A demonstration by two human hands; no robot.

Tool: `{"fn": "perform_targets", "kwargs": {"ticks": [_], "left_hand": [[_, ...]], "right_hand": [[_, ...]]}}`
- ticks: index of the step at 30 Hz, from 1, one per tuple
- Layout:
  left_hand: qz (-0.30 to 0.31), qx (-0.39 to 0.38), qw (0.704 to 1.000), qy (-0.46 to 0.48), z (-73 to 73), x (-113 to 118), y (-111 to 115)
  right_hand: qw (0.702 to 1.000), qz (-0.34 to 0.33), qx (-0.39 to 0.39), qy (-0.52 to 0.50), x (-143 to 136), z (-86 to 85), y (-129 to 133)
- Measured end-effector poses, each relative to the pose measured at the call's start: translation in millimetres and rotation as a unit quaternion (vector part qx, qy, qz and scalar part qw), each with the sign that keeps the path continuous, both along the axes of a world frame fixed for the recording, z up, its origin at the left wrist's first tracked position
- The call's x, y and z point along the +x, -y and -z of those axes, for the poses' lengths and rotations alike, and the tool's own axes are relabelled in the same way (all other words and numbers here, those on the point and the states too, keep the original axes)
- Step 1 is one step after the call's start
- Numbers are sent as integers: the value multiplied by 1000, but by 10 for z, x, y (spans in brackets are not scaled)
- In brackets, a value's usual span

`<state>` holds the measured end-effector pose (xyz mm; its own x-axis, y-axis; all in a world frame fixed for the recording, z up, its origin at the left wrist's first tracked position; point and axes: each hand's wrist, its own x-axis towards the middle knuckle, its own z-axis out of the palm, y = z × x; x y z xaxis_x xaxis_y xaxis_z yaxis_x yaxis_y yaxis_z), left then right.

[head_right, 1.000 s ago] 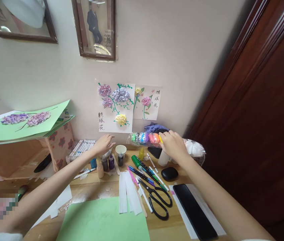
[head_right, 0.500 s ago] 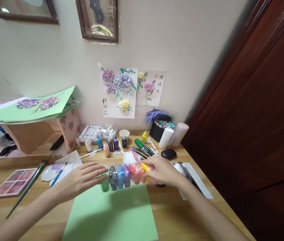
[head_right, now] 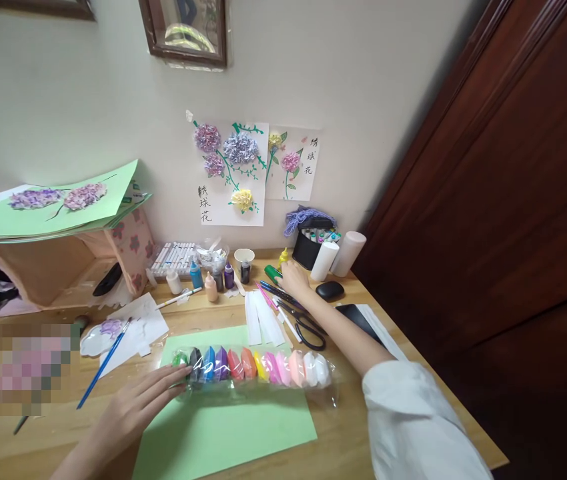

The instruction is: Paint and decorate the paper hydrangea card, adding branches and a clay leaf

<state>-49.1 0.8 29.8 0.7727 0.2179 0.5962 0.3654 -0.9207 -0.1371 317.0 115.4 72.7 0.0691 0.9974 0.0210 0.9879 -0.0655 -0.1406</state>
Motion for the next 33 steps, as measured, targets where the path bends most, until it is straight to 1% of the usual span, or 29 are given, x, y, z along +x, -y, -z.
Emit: {"fn": "perform_targets", "kwargs": {"ticks": [2,5,7,8,10,12,16,19,21,23,25,27,28,29,30,32,33], "left_hand": [[-2,1,1000,6,8,5,6],[2,8,1000,13,2,11,8],[1,8,1000,12,-13,15,8],[2,6,1000,11,-22,19,7],[1,-3,1000,9,-34,31,-1],[-2,-11,1000,10,-28,46,-17],[-10,-11,1000,8,33,55,-53],[-18,2,1000,-19,51,41,-60],[-15,17,999,-37,25,38,-49],[-4,34,998,-53,-16,50,-30],[11,52,995,-79,-50,75,-13],[25,68,991,-110,-63,105,-9],[30,76,989,-121,-64,118,-12],[35,83,988,-126,-63,130,-20],[40,90,987,-130,-62,141,-32],[46,102,985,-129,-68,161,-59],[52,105,985,-124,-73,171,-72]], "right_hand": [[999,19,-25,29,10,130,-188],[996,26,-56,63,-36,319,-310],[994,23,-69,80,-68,372,-359],[993,20,-72,86,-80,369,-390],[993,11,-74,96,-102,314,-475],[992,-2,-72,101,-130,220,-581],[992,-20,-73,98,-205,39,-761],[994,-22,-66,86,-253,-68,-802],[996,-25,-50,76,-285,-152,-760],[997,-30,-22,69,-341,-256,-629],[997,-43,17,66,-439,-360,-371],[994,-72,50,59,-579,-415,37],[992,-97,56,51,-657,-406,288],[988,-138,59,36,-735,-365,558],[978,-198,66,2,-808,-289,831],[956,-278,60,-66,-925,-37,1325],[949,-297,57,-89,-963,130,1513]]}}
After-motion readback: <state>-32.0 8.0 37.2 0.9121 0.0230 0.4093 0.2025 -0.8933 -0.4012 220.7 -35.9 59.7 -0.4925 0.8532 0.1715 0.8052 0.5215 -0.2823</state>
